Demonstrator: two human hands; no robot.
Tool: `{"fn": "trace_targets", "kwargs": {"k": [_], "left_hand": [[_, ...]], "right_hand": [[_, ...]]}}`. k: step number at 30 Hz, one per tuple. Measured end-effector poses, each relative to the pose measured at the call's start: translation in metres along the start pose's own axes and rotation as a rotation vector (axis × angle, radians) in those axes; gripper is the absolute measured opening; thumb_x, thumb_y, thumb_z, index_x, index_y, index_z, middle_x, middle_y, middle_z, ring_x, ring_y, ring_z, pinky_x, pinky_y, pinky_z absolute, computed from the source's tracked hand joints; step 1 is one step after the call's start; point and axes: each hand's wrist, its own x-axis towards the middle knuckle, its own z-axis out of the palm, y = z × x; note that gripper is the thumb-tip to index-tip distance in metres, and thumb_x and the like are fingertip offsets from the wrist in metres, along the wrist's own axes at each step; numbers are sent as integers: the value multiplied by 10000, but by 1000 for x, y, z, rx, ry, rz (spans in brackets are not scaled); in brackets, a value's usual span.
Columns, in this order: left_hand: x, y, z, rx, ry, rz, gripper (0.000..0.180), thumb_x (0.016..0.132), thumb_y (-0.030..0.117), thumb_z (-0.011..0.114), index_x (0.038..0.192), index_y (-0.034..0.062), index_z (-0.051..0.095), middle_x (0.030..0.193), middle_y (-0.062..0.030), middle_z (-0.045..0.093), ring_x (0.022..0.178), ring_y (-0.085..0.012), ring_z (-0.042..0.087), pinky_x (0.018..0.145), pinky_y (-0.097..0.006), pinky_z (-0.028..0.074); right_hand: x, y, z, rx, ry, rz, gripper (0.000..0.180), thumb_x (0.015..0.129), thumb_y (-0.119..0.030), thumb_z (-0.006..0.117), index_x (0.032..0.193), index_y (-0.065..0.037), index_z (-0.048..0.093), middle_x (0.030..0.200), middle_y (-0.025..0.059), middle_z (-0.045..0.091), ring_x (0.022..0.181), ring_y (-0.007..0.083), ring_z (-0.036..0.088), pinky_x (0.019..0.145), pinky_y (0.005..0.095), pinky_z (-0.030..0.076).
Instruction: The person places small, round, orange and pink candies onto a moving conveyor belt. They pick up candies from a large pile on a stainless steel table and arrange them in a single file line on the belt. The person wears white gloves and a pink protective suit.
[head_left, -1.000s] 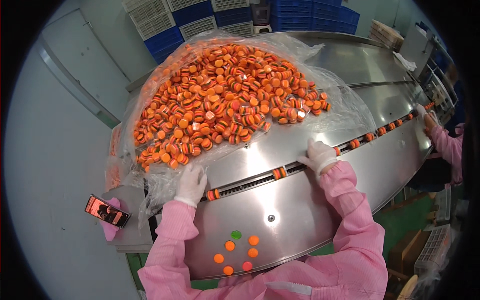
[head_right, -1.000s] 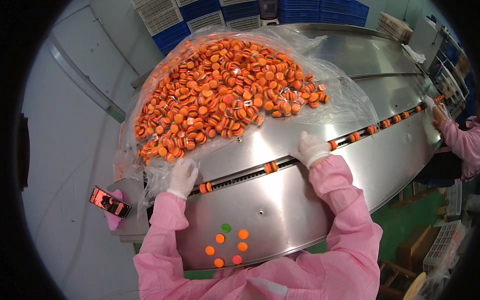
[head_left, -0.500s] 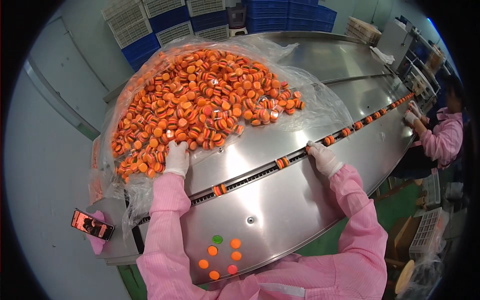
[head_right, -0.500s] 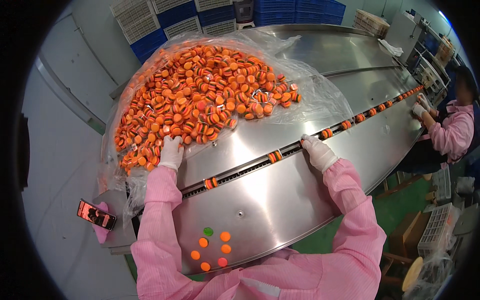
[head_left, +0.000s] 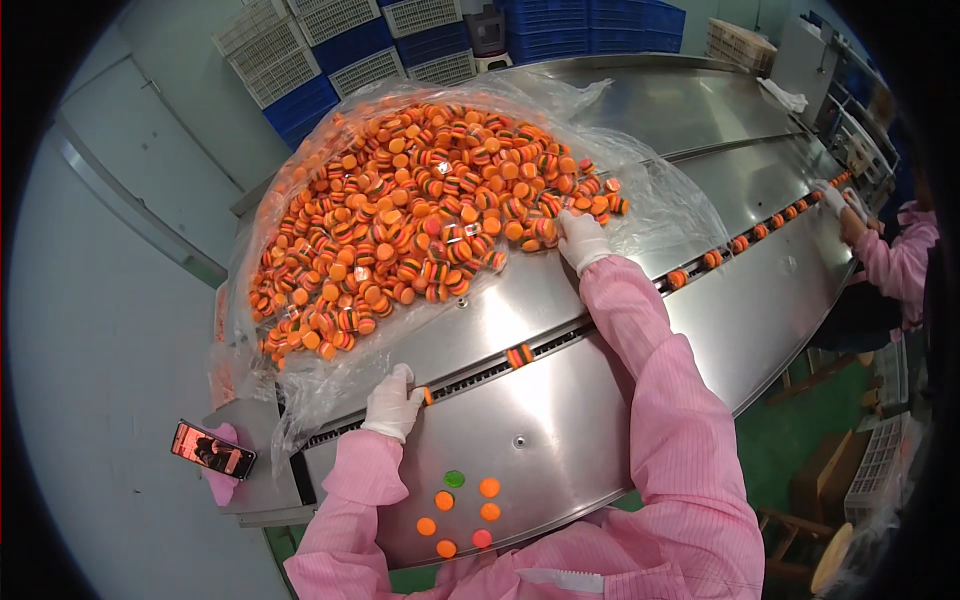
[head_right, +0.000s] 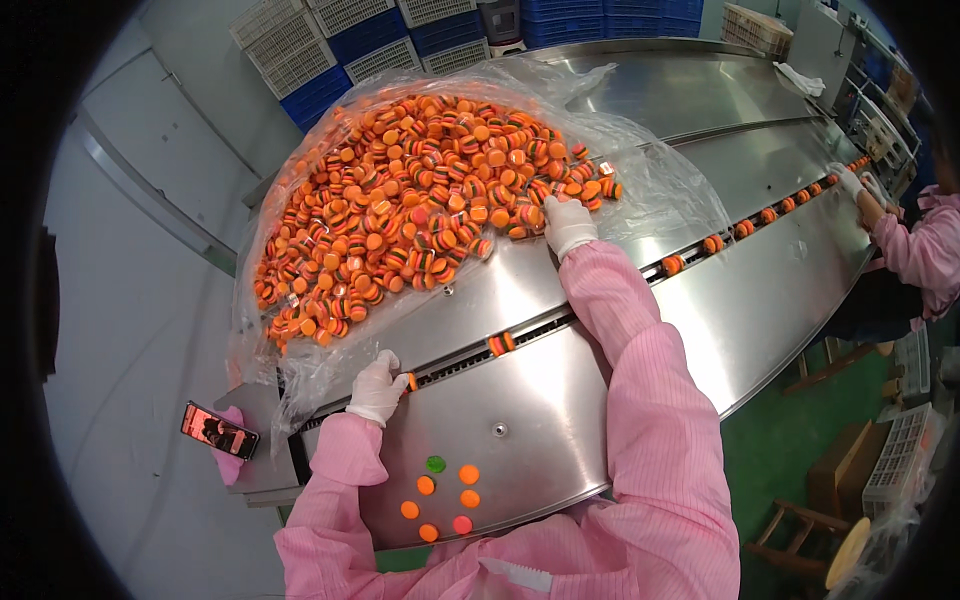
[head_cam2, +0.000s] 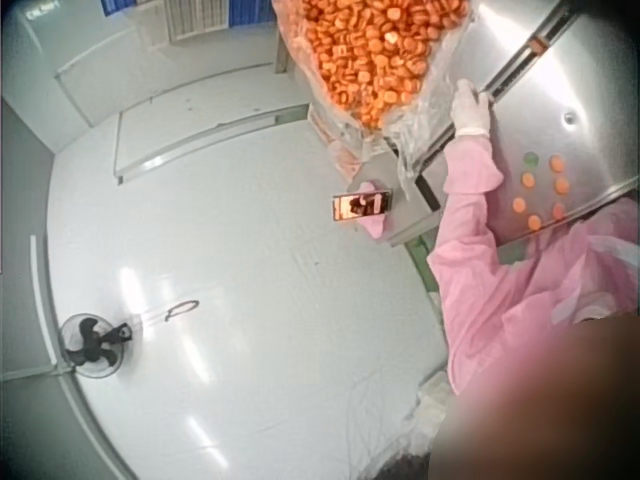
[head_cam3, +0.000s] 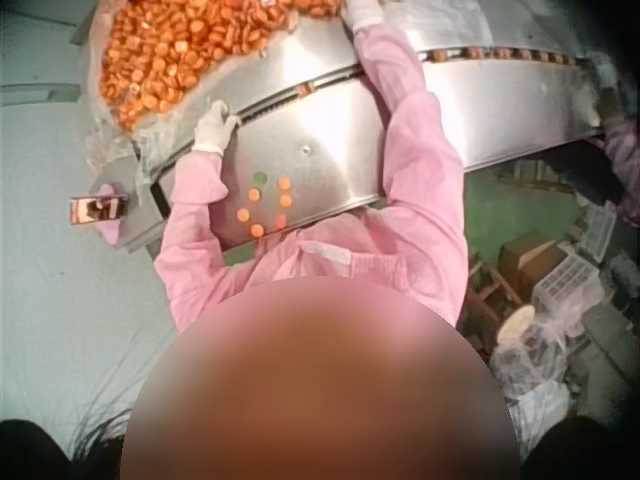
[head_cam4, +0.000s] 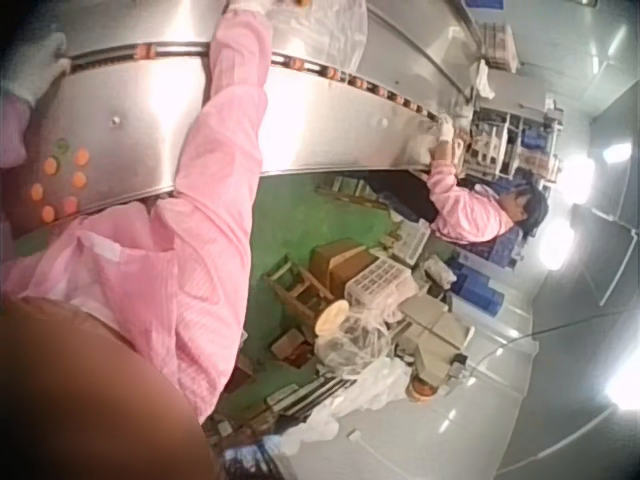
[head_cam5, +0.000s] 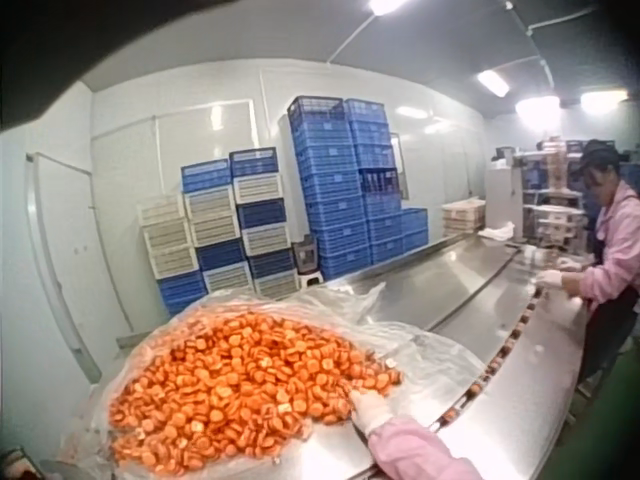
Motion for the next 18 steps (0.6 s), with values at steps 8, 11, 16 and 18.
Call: {"fn": "trace_targets", "kwargs": {"k": [8, 11, 16, 18], "left_hand": [[67, 12, -4, 40, 454, 543, 226, 734, 43, 559, 957, 72, 539, 1021, -149, 503, 925, -334, 511, 779, -409, 434], [100, 51, 0, 123, 587, 700, 312, 710, 3, 547, 1012, 83, 542, 1116, -152, 463, 1029, -350, 446, 870, -405, 407], [139, 53, 3, 386, 443, 599, 356, 689, -1, 560, 1029, 75, 487, 1090, -136, 462, 973, -334, 449, 842, -414, 408], [141, 48, -2, 468, 431, 599, 290, 693, -11, 539, 966, 61, 473, 1011, -129, 461, 929, -326, 464, 777, -417, 428]], "right_hand": [[-82, 63, -50, 286, -143, -485, 102, 763, -52, 510, 863, -31, 518, 878, 158, 519, 860, 320, 512, 770, 333, 417], [-108, 112, -50, 592, -161, -501, 105, 752, -3, 502, 844, -46, 530, 862, 126, 511, 819, 286, 499, 763, 280, 401], [-125, 119, -77, 73, 10, -551, 214, 725, -22, 514, 927, -53, 578, 997, 116, 540, 892, 297, 514, 811, 296, 408], [-121, 81, -91, -318, 256, -607, 179, 715, -41, 518, 892, -41, 549, 1018, 137, 518, 991, 326, 494, 833, 361, 413]]}}
